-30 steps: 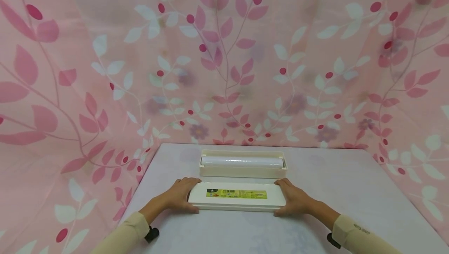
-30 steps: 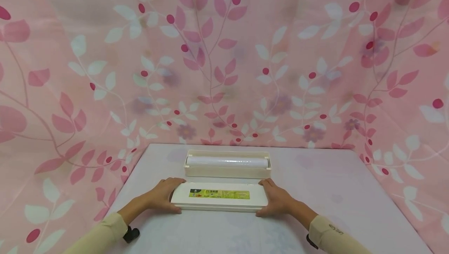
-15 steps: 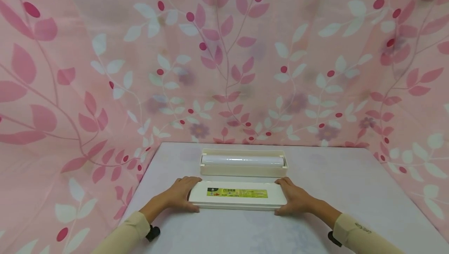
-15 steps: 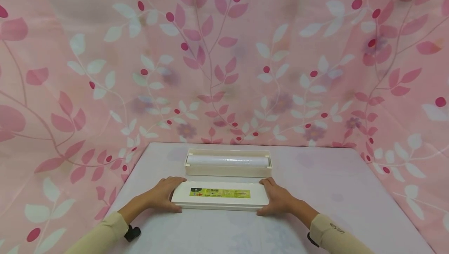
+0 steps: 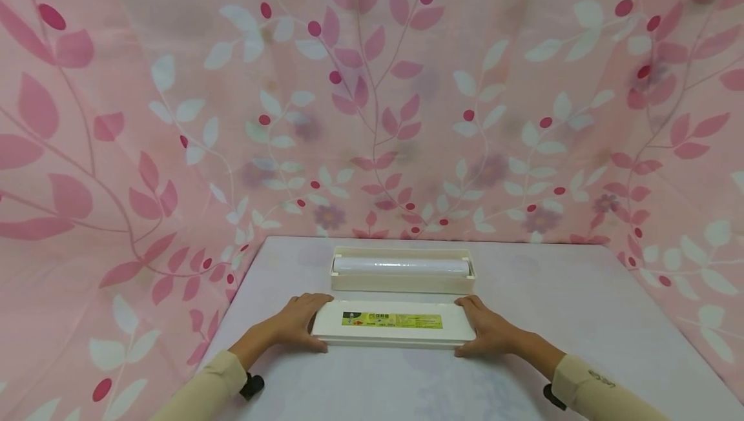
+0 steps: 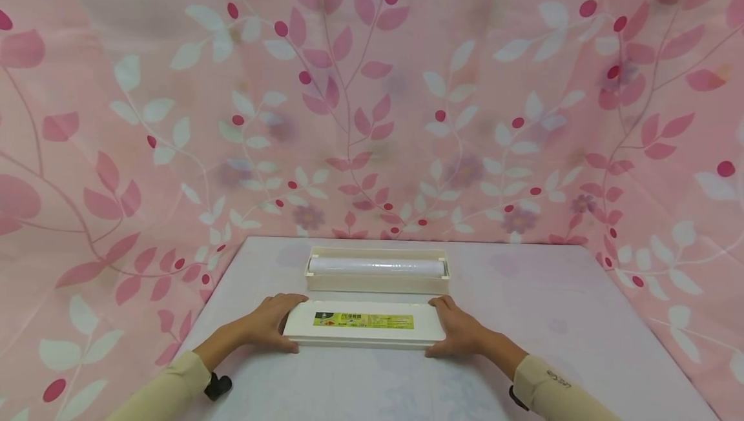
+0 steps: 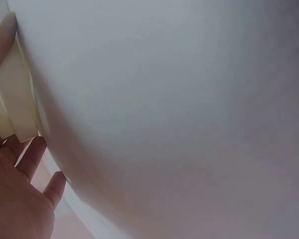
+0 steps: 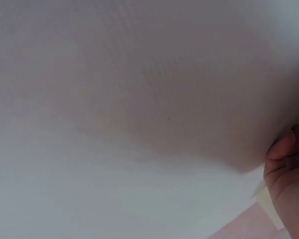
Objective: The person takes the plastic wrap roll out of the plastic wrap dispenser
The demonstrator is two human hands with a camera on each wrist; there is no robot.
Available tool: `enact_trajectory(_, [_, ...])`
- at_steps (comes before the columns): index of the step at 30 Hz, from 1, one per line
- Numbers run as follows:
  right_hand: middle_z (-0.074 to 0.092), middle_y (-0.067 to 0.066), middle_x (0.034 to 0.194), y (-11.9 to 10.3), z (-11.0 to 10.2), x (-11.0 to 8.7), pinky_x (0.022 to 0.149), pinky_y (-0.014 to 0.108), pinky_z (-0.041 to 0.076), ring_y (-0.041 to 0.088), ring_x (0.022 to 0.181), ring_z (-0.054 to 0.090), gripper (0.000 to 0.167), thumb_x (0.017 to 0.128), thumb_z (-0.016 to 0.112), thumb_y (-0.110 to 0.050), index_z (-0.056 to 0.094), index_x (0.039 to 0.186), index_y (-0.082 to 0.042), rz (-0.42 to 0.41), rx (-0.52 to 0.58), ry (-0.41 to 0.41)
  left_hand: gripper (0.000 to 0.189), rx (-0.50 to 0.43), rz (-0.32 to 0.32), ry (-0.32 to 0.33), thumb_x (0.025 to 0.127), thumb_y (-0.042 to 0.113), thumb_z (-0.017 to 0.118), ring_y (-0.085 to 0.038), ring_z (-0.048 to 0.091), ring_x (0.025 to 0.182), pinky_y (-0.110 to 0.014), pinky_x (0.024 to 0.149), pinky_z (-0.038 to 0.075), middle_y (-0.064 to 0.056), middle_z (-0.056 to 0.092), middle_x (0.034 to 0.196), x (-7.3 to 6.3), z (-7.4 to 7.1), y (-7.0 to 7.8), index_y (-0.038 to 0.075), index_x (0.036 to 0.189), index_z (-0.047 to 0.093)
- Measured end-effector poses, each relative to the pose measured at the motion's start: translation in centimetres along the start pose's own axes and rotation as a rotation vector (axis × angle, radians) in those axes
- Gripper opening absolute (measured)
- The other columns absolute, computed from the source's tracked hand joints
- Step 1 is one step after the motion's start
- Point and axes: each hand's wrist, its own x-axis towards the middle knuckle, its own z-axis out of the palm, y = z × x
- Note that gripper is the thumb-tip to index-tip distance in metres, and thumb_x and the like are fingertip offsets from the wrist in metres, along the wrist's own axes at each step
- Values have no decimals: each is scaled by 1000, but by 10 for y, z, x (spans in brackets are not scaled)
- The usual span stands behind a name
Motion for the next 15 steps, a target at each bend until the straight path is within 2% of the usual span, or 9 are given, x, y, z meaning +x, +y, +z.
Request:
enact_trajectory(4, [39,11,140,-1,0,0,89,34,49,18,113,49,107,67,84,-60,34,144,-3,4,-4,-14,103,-61,-14,-1,66,60,83,-26,42,133,-58,109,32,-1,47,148,-2,-2,-1,14,148,40])
enact_trajectory(8, [38,12,141,-2,-1,-1,90,37,49,19,113,49,107,67,84,-60,34,144,-4,24,13,-19,102,-63,-17,-5,67,60,83,-26,42,134,-59,109,32,0,47,149,-2,-2,-3,15,148,40])
enact_trajectory(15, [39,12,141,-2,1,-3,89,35,49,19,112,49,108,66,84,-60,35,144,-4,45,20,-18,103,-78,-37,-22,67,60,83,-27,41,136,-60,111,31,0,46,149,-2,-1,-3,16,149,38])
